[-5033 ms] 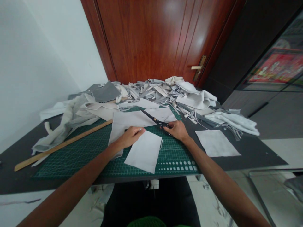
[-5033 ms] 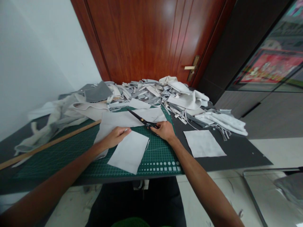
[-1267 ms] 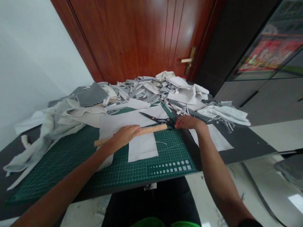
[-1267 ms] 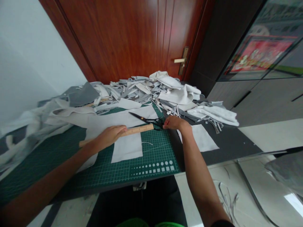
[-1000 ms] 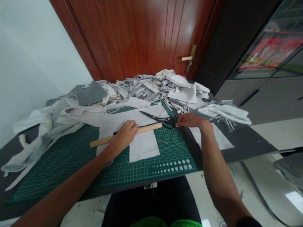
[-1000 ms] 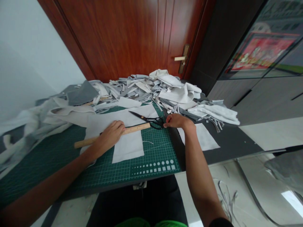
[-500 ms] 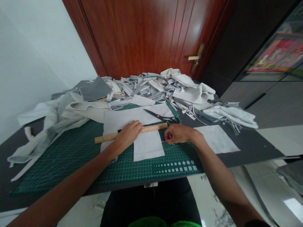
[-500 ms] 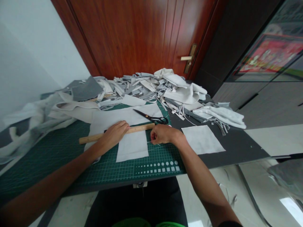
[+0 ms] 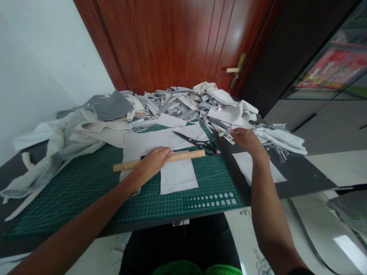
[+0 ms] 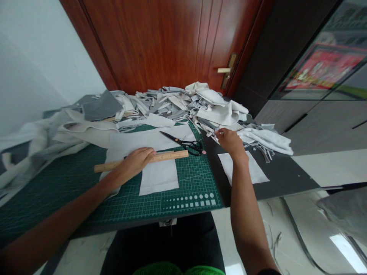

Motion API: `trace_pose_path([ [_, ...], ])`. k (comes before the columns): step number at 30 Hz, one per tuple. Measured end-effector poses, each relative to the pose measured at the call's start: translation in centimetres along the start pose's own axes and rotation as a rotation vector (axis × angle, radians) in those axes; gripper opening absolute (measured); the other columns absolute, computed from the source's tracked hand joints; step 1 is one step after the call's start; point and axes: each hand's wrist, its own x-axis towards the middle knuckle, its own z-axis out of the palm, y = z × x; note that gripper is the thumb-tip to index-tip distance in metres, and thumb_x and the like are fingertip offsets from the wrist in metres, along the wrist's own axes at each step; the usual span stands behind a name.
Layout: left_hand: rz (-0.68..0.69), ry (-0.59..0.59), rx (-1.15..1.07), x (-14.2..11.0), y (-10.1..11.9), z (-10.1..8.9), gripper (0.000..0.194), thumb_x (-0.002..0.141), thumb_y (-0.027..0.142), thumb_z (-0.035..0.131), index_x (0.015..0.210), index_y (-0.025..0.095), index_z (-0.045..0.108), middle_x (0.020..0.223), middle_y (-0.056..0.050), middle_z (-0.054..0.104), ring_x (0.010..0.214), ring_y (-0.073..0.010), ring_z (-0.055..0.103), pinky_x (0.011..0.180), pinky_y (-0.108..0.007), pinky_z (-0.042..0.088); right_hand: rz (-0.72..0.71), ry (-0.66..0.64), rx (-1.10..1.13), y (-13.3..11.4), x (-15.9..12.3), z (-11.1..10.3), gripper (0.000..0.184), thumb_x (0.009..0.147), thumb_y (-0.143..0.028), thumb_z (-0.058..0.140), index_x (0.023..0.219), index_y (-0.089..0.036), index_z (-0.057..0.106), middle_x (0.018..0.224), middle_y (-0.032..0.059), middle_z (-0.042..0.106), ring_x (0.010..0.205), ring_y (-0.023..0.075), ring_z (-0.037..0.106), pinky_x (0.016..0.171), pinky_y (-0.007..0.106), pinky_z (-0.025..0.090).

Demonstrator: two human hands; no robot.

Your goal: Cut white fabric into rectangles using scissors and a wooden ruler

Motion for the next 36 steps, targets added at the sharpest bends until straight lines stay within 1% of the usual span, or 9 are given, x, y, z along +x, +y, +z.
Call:
trace_pose_path([
  [4, -0.057, -0.088, -0.183, -0.5, 1.2, -0.2, 0.033, 0.107, 0.034, 0.043, 0.086, 0.021, 0.065, 0.082, -0.003, 0.071, 0.077, -0.0207, 0.067, 0.074, -0.031, 0.047, -0.157, -0.389, 0.079, -0.1, -0.1, 1.2, 0.032, 0.09, -0.036, 0.071, 0.119, -0.023, 0.077, 0.097, 0.004, 0.079, 0.084, 0.0202, 0.073, 0.075, 0.027, 0.053],
  [8, -0.015, -0.117, -0.294, -0.8, 2.1, 0.3, 0.03, 0.104, 0.032, 0.049, 0.08, 0.021, 0.061, 0.077, -0.001, 0.068, 0.073, -0.0183, 0.064, 0.071, -0.029, 0.045, -0.194, -0.539, 0.117, -0.8, -0.2, 1.7, 0.032, 0.084, -0.038, 0.077, 0.112, -0.022, 0.078, 0.092, 0.0015, 0.078, 0.082, 0.0183, 0.073, 0.072, 0.026, 0.054],
  [13, -0.009, -0.098, -0.334, -1.2, 2.6, 0.8, 0.029, 0.105, 0.034, 0.05, 0.081, 0.021, 0.061, 0.077, 0.0, 0.066, 0.073, -0.0174, 0.062, 0.07, -0.029, 0.044, -0.234, -0.536, 0.078, -1.7, -0.5, 1.7, 0.013, 0.084, -0.029, 0.075, 0.093, -0.02, 0.079, 0.086, 0.0011, 0.079, 0.081, 0.0188, 0.073, 0.071, 0.025, 0.054],
  [20, -0.02, -0.149, -0.386, -1.9, 4.4, 0.8, 0.025, 0.103, 0.031, 0.051, 0.081, 0.021, 0.058, 0.074, 0.001, 0.063, 0.07, -0.0164, 0.06, 0.068, -0.028, 0.044, -0.211, -0.524, 0.002, -2.2, -0.5, 1.9, 0.008, 0.083, -0.023, 0.073, 0.085, -0.019, 0.079, 0.083, 0.0026, 0.08, 0.079, 0.0186, 0.074, 0.067, 0.023, 0.053],
  [24, 0.054, -0.149, -0.407, -2.0, 4.7, 0.9, 0.016, 0.101, 0.026, 0.053, 0.089, 0.02, 0.06, 0.085, -0.001, 0.066, 0.08, -0.0172, 0.062, 0.077, -0.029, 0.049, -0.227, -0.531, 0.012, -2.2, -0.5, 1.8, 0.007, 0.082, -0.023, 0.073, 0.081, -0.018, 0.078, 0.078, 0.0024, 0.079, 0.076, 0.0182, 0.073, 0.066, 0.024, 0.053],
  [27, 0.14, -0.095, -0.413, -1.9, 4.4, 0.4, 0.019, 0.106, 0.03, 0.048, 0.1, 0.019, 0.062, 0.098, -0.005, 0.068, 0.091, -0.0187, 0.064, 0.087, -0.032, 0.051, -0.22, -0.514, 0.02, -2.4, -0.7, 1.4, 0.006, 0.082, -0.022, 0.074, 0.079, -0.019, 0.077, 0.077, 0.0029, 0.079, 0.075, 0.0186, 0.073, 0.065, 0.024, 0.052],
  [31, 0.146, 0.042, -0.246, -2.9, 3.8, -1.1, 0.028, 0.11, 0.036, 0.04, 0.111, 0.019, 0.063, 0.111, -0.008, 0.067, 0.11, -0.0236, 0.061, 0.103, -0.041, 0.048, -0.231, -0.341, 0.065, -2.7, -1.2, 0.7, 0.005, 0.084, -0.023, 0.074, 0.083, -0.019, 0.077, 0.082, 0.0041, 0.078, 0.078, 0.0196, 0.072, 0.068, 0.026, 0.049],
  [34, 0.099, 0.108, -0.007, -5.8, 3.1, -2.0, 0.031, 0.108, 0.036, 0.042, 0.124, 0.017, 0.06, 0.13, -0.015, 0.062, 0.127, -0.0311, 0.055, 0.111, -0.051, 0.042, -0.307, -0.188, 0.215, -3.4, -1.8, 0.3, 0.007, 0.087, -0.025, 0.074, 0.089, -0.019, 0.076, 0.084, 0.0041, 0.077, 0.078, 0.0194, 0.069, 0.071, 0.028, 0.048],
  [36, 0.066, 0.11, 0.136, -8.5, 2.5, -2.3, 0.039, 0.106, 0.042, 0.048, 0.135, 0.017, 0.055, 0.145, -0.019, 0.053, 0.138, -0.0373, 0.048, 0.115, -0.058, 0.038, -0.376, -0.154, 0.378, -4.8, -2.5, 0.2, 0.012, 0.087, -0.027, 0.074, 0.095, -0.018, 0.076, 0.085, 0.0038, 0.076, 0.076, 0.0188, 0.067, 0.071, 0.029, 0.047],
])
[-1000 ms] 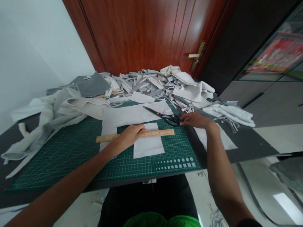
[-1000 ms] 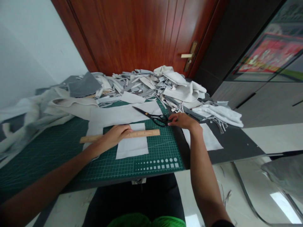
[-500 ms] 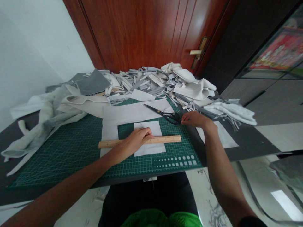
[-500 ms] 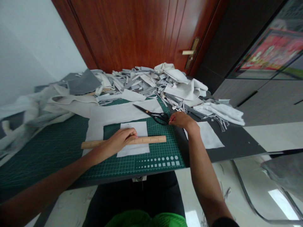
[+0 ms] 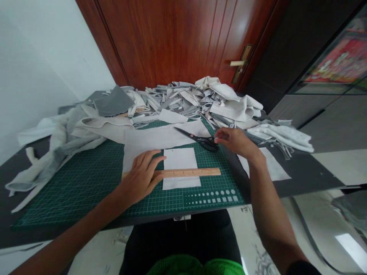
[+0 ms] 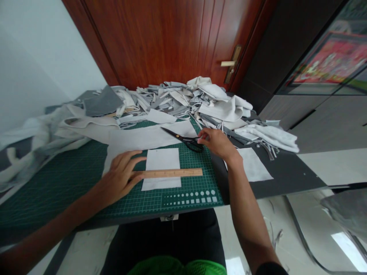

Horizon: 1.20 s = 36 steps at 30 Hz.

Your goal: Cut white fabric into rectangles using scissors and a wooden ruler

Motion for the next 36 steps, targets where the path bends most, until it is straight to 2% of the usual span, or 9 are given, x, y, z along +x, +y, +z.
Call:
trace_pose_path([
  [4, -0.126, -0.015, 0.088, -4.7, -1.7, -0.5, 0.064, 0.101, 0.053, 0.052, 0.152, 0.016, 0.038, 0.156, -0.024, 0.042, 0.145, -0.0413, 0.043, 0.115, -0.06, 0.04, -0.216, -0.105, 0.376, -4.6, -0.8, 2.8, 0.019, 0.092, -0.035, 0.074, 0.102, -0.018, 0.074, 0.091, 0.0039, 0.076, 0.078, 0.017, 0.064, 0.071, 0.027, 0.046],
  [9, -0.255, -0.132, 0.128, -7.3, -4.0, -1.5, 0.061, 0.105, 0.046, 0.037, 0.158, 0.017, 0.027, 0.166, -0.02, 0.034, 0.155, -0.035, 0.033, 0.124, -0.059, 0.03, -0.361, -0.398, 0.654, -9.0, -2.9, 7.9, 0.022, 0.096, -0.04, 0.072, 0.093, -0.018, 0.074, 0.085, 0.0013, 0.069, 0.068, 0.0125, 0.05, 0.063, 0.025, 0.041],
  [15, -0.365, -0.317, 0.236, -8.8, -7.6, -3.6, 0.061, 0.108, 0.039, 0.026, 0.166, 0.022, 0.022, 0.173, -0.009, 0.027, 0.161, -0.0265, 0.023, 0.131, -0.055, 0.014, -0.329, -0.378, 0.689, -8.1, -3.3, 11.4, 0.021, 0.096, -0.039, 0.072, 0.095, -0.018, 0.072, 0.077, -0.0024, 0.057, 0.063, 0.0108, 0.042, 0.059, 0.024, 0.034],
  [19, -0.436, -0.34, 0.351, -9.4, -10.6, -4.8, 0.06, 0.108, 0.04, 0.023, 0.164, 0.024, 0.033, 0.173, -0.007, 0.029, 0.161, -0.0312, 0.02, 0.129, -0.059, 0.015, -0.298, -0.381, 0.702, -7.3, -2.5, 12.0, 0.024, 0.095, -0.042, 0.072, 0.095, -0.017, 0.071, 0.067, -0.0061, 0.046, 0.06, 0.0107, 0.037, 0.057, 0.025, 0.03],
  [22, -0.477, -0.304, 0.439, -8.9, -11.3, -5.7, 0.06, 0.105, 0.041, 0.027, 0.158, 0.02, 0.046, 0.169, -0.012, 0.037, 0.161, -0.0362, 0.021, 0.127, -0.063, 0.016, -0.29, -0.391, 0.706, -7.3, -1.9, 12.2, 0.03, 0.094, -0.047, 0.071, 0.094, -0.017, 0.071, 0.066, -0.0064, 0.044, 0.06, 0.0108, 0.037, 0.057, 0.025, 0.029],
  [26, -0.36, -0.16, 0.424, -5.3, -7.7, -6.7, 0.058, 0.101, 0.035, 0.033, 0.155, 0.014, 0.044, 0.165, -0.015, 0.04, 0.16, -0.0334, 0.023, 0.128, -0.059, 0.016, -0.293, -0.42, 0.712, -7.5, -1.0, 12.5, 0.036, 0.092, -0.054, 0.072, 0.092, -0.017, 0.07, 0.065, -0.0068, 0.044, 0.059, 0.0105, 0.036, 0.056, 0.025, 0.028],
  [29, -0.185, -0.197, 0.16, -1.5, -2.5, -5.9, 0.053, 0.105, 0.033, 0.033, 0.154, 0.015, 0.044, 0.151, -0.015, 0.056, 0.142, -0.0281, 0.05, 0.121, -0.048, 0.038, -0.249, -0.428, 0.795, -7.4, -0.4, 12.7, 0.042, 0.089, -0.059, 0.074, 0.093, -0.018, 0.069, 0.064, -0.0073, 0.043, 0.059, 0.0105, 0.036, 0.056, 0.025, 0.028],
  [33, 0.076, -0.221, -0.068, 1.5, 3.2, -2.1, 0.05, 0.105, 0.041, 0.048, 0.15, 0.02, 0.052, 0.145, -0.014, 0.061, 0.135, -0.0303, 0.056, 0.115, -0.048, 0.046, -0.134, -0.314, 0.988, -6.6, 0.3, 11.9, 0.048, 0.083, -0.064, 0.078, 0.092, -0.019, 0.065, 0.075, -0.0039, 0.055, 0.066, 0.0108, 0.044, 0.061, 0.024, 0.037],
  [36, 0.167, -0.208, -0.107, 1.7, 4.9, 1.1, 0.057, 0.103, 0.041, 0.055, 0.155, 0.019, 0.045, 0.156, -0.016, 0.052, 0.147, -0.0333, 0.045, 0.121, -0.053, 0.04, -0.092, -0.257, 1.021, -5.7, 0.9, 10.8, 0.048, 0.079, -0.063, 0.081, 0.093, -0.02, 0.064, 0.081, -0.0025, 0.059, 0.07, 0.0116, 0.049, 0.067, 0.025, 0.043],
])
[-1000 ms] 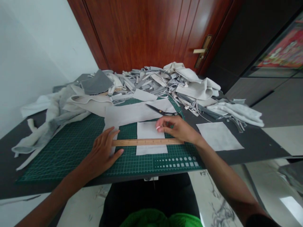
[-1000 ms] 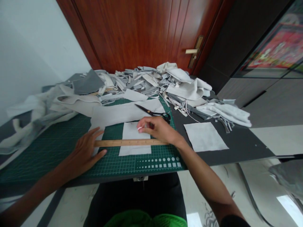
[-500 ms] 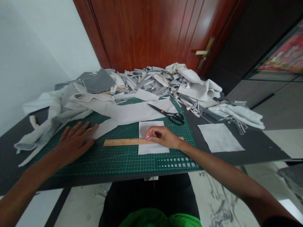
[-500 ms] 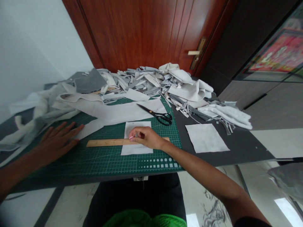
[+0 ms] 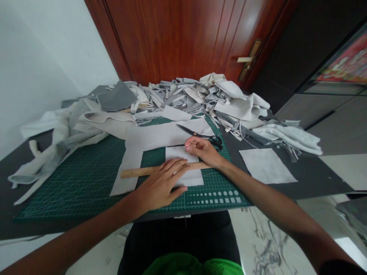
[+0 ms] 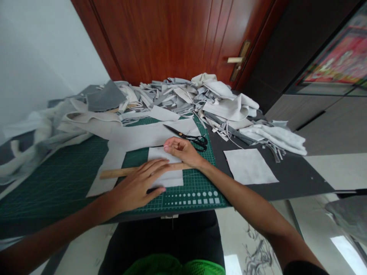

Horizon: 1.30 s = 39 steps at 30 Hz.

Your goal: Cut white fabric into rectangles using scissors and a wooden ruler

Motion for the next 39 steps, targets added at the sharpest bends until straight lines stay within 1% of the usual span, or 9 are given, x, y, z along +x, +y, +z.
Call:
trace_pose_path([
  [4, -0.018, -0.028, -0.015, 0.3, -0.5, 1.8, 0.055, 0.107, 0.041, 0.048, 0.158, 0.022, 0.042, 0.164, -0.014, 0.044, 0.155, -0.0314, 0.036, 0.126, -0.056, 0.032, -0.007, -0.007, -0.078, -0.2, 0.2, -1.5, 0.046, 0.081, -0.063, 0.08, 0.096, -0.021, 0.067, 0.086, -0.0005, 0.062, 0.073, 0.013, 0.051, 0.068, 0.026, 0.044],
  [8, -0.055, -0.081, 0.016, 1.0, -1.8, 1.9, 0.055, 0.11, 0.046, 0.042, 0.161, 0.024, 0.039, 0.167, -0.011, 0.041, 0.158, -0.03, 0.03, 0.128, -0.059, 0.025, -0.038, -0.016, -0.142, -0.3, 0.2, -1.9, 0.04, 0.088, -0.057, 0.076, 0.098, -0.02, 0.067, 0.085, -0.0003, 0.062, 0.071, 0.013, 0.051, 0.067, 0.027, 0.044],
  [12, -0.072, -0.099, 0.063, 2.5, -4.0, 2.0, 0.056, 0.11, 0.049, 0.037, 0.161, 0.026, 0.039, 0.169, -0.011, 0.038, 0.159, -0.0302, 0.027, 0.129, -0.06, 0.021, -0.072, -0.019, -0.203, -0.2, 0.2, -1.9, 0.038, 0.091, -0.056, 0.073, 0.099, -0.019, 0.068, 0.083, -0.0004, 0.062, 0.069, 0.0128, 0.049, 0.064, 0.026, 0.041],
  [16, -0.006, -0.088, 0.046, 3.5, -6.1, 1.6, 0.058, 0.109, 0.051, 0.041, 0.161, 0.026, 0.041, 0.168, -0.011, 0.039, 0.157, -0.0326, 0.03, 0.128, -0.058, 0.024, -0.09, 0.015, -0.345, 0.3, 0.5, -2.4, 0.04, 0.091, -0.057, 0.07, 0.098, -0.017, 0.069, 0.081, -0.0008, 0.062, 0.064, 0.0113, 0.042, 0.06, 0.025, 0.036],
  [19, 0.035, -0.081, -0.006, 3.3, -6.2, 0.8, 0.061, 0.106, 0.052, 0.047, 0.161, 0.025, 0.041, 0.163, -0.012, 0.044, 0.151, -0.0338, 0.037, 0.124, -0.056, 0.032, -0.081, 0.023, -0.409, 0.8, 0.7, -2.8, 0.039, 0.091, -0.054, 0.07, 0.097, -0.016, 0.069, 0.08, -0.0011, 0.063, 0.062, 0.0106, 0.041, 0.06, 0.024, 0.035],
  [23, -0.052, -0.003, -0.045, 2.6, -5.7, -0.2, 0.046, 0.106, 0.042, 0.048, 0.147, 0.024, 0.058, 0.134, -0.013, 0.061, 0.127, -0.0315, 0.053, 0.112, -0.052, 0.045, -0.094, 0.009, -0.496, 1.1, 0.5, -2.7, 0.026, 0.093, -0.041, 0.068, 0.096, -0.015, 0.07, 0.081, -0.001, 0.065, 0.062, 0.0103, 0.045, 0.06, 0.024, 0.035],
  [26, -0.035, -0.01, -0.15, 2.5, -6.1, -0.4, 0.037, 0.106, 0.034, 0.047, 0.135, 0.022, 0.067, 0.12, -0.011, 0.062, 0.115, -0.0271, 0.057, 0.106, -0.045, 0.049, -0.106, 0.011, -0.63, 0.9, 0.0, -2.3, 0.013, 0.093, -0.027, 0.067, 0.096, -0.016, 0.071, 0.081, -0.0005, 0.067, 0.063, 0.0106, 0.048, 0.062, 0.023, 0.037],
  [32, 0.046, -0.086, -0.349, 2.8, -8.3, -0.5, 0.036, 0.104, 0.038, 0.053, 0.133, 0.022, 0.069, 0.118, -0.01, 0.065, 0.111, -0.024, 0.062, 0.102, -0.038, 0.051, -0.097, 0.062, -0.835, 0.4, -0.5, -2.0, 0.006, 0.093, -0.018, 0.067, 0.096, -0.017, 0.072, 0.085, 0.0019, 0.07, 0.063, 0.0114, 0.05, 0.064, 0.025, 0.037],
  [39, 0.089, -0.154, -0.434, 2.8, -9.5, -1.3, 0.034, 0.102, 0.041, 0.062, 0.131, 0.03, 0.073, 0.119, -0.008, 0.068, 0.11, -0.0221, 0.064, 0.102, -0.035, 0.05, -0.057, 0.003, -0.9, -0.2, -1.5, -1.2, 0.006, 0.093, -0.017, 0.068, 0.097, -0.018, 0.072, 0.084, 0.0016, 0.07, 0.064, 0.0118, 0.053, 0.064, 0.026, 0.037],
])
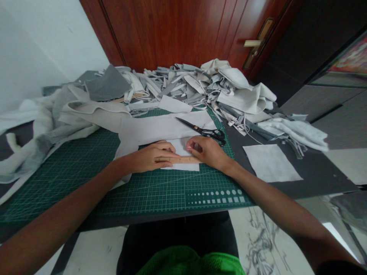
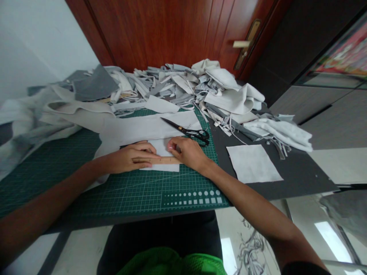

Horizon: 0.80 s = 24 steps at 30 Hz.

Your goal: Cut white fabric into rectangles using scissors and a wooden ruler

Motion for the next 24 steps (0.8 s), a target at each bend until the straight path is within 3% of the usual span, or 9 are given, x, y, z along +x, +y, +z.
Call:
trace_pose_path([
  [9, 0.0, -0.025, -0.029, -0.2, 0.4, -0.1, 0.034, 0.101, 0.042, 0.062, 0.132, 0.034, 0.073, 0.117, -0.008, 0.068, 0.107, -0.0226, 0.063, 0.1, -0.037, 0.052, -0.009, 0.053, 0.053, -0.9, -0.6, 1.4, 0.007, 0.096, -0.022, 0.065, 0.099, -0.02, 0.071, 0.09, 0.0034, 0.07, 0.069, 0.0144, 0.056, 0.067, 0.028, 0.041],
  [17, 0.07, -0.058, 0.032, 0.1, 0.4, -0.4, 0.028, 0.099, 0.035, 0.064, 0.124, 0.032, 0.078, 0.117, -0.008, 0.071, 0.106, -0.0225, 0.063, 0.098, -0.037, 0.051, 0.019, 0.045, 0.033, -1.2, -0.7, 1.2, 0.004, 0.095, -0.018, 0.067, 0.097, -0.019, 0.07, 0.086, 0.0024, 0.069, 0.068, 0.0134, 0.055, 0.066, 0.027, 0.038],
  [24, 0.085, -0.035, 0.004, 0.1, 0.2, -0.2, 0.025, 0.099, 0.034, 0.065, 0.118, 0.028, 0.08, 0.118, -0.009, 0.071, 0.106, -0.0222, 0.065, 0.1, -0.037, 0.051, -0.082, 0.023, 0.097, -0.7, -0.3, 1.5, 0.003, 0.094, -0.016, 0.068, 0.096, -0.017, 0.071, 0.087, 0.0035, 0.07, 0.073, 0.0151, 0.057, 0.071, 0.028, 0.042],
])
